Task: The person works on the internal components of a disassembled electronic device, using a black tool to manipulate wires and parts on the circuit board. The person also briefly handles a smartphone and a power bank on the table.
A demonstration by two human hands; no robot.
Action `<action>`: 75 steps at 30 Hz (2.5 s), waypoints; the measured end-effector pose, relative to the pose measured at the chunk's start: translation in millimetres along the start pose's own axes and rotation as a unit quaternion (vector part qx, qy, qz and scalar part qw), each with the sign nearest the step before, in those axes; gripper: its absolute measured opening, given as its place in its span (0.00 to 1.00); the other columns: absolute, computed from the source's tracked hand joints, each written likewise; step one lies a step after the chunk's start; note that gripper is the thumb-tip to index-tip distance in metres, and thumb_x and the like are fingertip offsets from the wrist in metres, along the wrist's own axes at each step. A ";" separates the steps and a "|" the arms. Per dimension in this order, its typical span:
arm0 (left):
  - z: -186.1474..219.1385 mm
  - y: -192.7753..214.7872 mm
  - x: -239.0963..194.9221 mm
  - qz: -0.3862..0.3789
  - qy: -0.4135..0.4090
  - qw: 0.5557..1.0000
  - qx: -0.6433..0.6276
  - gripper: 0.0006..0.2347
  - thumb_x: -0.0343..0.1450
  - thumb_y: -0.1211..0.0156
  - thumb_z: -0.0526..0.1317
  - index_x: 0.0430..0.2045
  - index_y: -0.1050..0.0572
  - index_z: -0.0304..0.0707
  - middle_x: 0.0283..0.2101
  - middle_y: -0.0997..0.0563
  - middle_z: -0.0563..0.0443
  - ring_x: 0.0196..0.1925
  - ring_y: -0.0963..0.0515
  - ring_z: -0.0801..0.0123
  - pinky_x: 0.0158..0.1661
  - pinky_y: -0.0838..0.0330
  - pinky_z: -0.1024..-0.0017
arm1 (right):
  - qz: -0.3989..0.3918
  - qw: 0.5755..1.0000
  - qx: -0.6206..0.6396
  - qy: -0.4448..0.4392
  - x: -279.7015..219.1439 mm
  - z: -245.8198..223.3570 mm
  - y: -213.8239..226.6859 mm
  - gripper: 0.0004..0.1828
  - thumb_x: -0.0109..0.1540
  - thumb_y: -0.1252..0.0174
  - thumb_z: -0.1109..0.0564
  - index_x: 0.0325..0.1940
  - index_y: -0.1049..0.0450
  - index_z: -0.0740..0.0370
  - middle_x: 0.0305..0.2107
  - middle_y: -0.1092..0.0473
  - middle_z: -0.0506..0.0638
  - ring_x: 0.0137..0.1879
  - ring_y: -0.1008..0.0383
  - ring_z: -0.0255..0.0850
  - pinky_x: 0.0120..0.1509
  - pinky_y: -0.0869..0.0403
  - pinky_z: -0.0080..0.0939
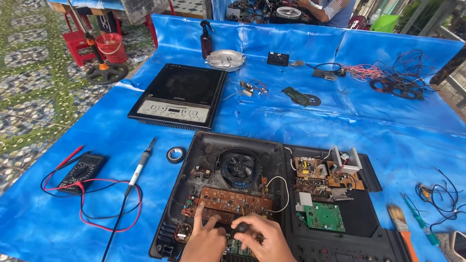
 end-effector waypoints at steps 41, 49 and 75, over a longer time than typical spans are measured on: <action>22.2 72.4 -47.6 0.287 -0.059 0.930 -0.222 0.05 0.72 0.37 0.35 0.38 0.17 0.39 0.35 0.14 0.42 0.50 0.17 0.53 0.67 0.61 0.32 | 0.276 0.944 -0.131 0.121 -96.6 -23.9 66.0 0.17 0.63 0.40 0.69 0.56 0.26 0.70 0.38 0.18 0.60 0.43 0.15 0.54 0.44 0.15 0.52; 66.0 33.3 -11.6 0.317 -0.086 0.933 -0.151 0.10 0.69 0.31 0.35 0.43 0.19 0.34 0.38 0.18 0.44 0.46 0.24 0.59 0.57 0.47 0.50 | 0.283 0.943 -0.123 0.122 -90.4 -23.8 61.4 0.16 0.63 0.40 0.69 0.56 0.26 0.68 0.38 0.18 0.58 0.41 0.15 0.51 0.43 0.15 0.49; 66.1 26.1 -13.5 0.340 -0.029 0.928 -0.153 0.22 0.60 0.36 0.22 0.49 0.20 0.37 0.39 0.20 0.55 0.50 0.29 0.56 0.60 0.48 0.46 | 0.164 0.941 -0.262 -0.134 -95.0 -40.9 54.4 0.16 0.55 0.27 0.44 0.39 0.19 0.51 0.26 0.23 0.39 0.24 0.26 0.32 0.34 0.21 0.37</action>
Point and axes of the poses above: each hand's wrist, its own x-axis towards the middle knuckle, its own y-axis out of the back of the hand, z = x × y, the point moved 6 cm from there along x, towards the middle knuckle
